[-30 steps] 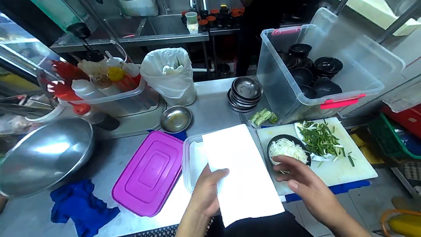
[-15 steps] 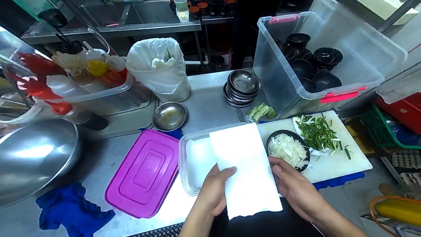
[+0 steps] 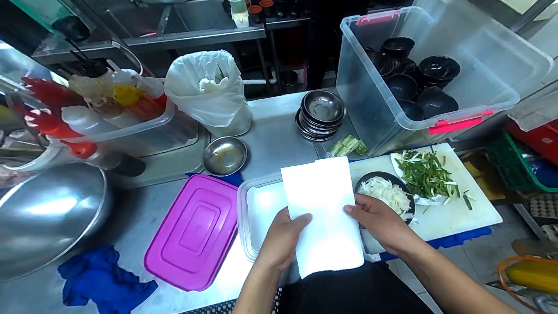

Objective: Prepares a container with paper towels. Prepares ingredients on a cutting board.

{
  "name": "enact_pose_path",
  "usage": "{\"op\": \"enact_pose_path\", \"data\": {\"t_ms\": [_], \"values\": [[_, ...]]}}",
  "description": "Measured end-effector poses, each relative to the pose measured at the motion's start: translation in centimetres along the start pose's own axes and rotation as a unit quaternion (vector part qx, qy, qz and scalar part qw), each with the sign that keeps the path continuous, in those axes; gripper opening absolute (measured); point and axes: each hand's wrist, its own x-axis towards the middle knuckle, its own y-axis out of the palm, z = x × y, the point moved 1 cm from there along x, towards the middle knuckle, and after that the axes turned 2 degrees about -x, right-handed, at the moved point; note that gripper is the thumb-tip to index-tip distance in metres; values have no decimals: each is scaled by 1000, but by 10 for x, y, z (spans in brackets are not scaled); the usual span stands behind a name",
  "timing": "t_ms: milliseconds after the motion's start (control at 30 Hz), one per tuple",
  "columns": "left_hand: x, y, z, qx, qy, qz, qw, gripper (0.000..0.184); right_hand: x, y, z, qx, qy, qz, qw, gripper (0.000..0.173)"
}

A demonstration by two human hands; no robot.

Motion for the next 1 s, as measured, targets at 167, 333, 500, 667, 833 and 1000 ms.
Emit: {"op": "enact_pose_path", "data": {"t_ms": [167,333,500,667,833,1000], "values": [[22,-13,28,183,52,-98,977,57,21,-4,-14,-53,40,-31,997,18],[29,-15,48,348,103,-147,920,84,33,0,-29,-140,71,-54,986,20],[35,-15,57,491,146,-146,846,45,41,8,-30,-299,35,-83,950,27],[37,-19,70,587,220,-144,765,21,43,21,-21,-467,-28,-109,877,72],[41,-18,76,633,258,-168,710,20,49,33,-29,-611,-139,-108,772,32],[51,-19,77,671,284,-153,668,19,55,38,-31,-671,-129,-78,726,15]]}}
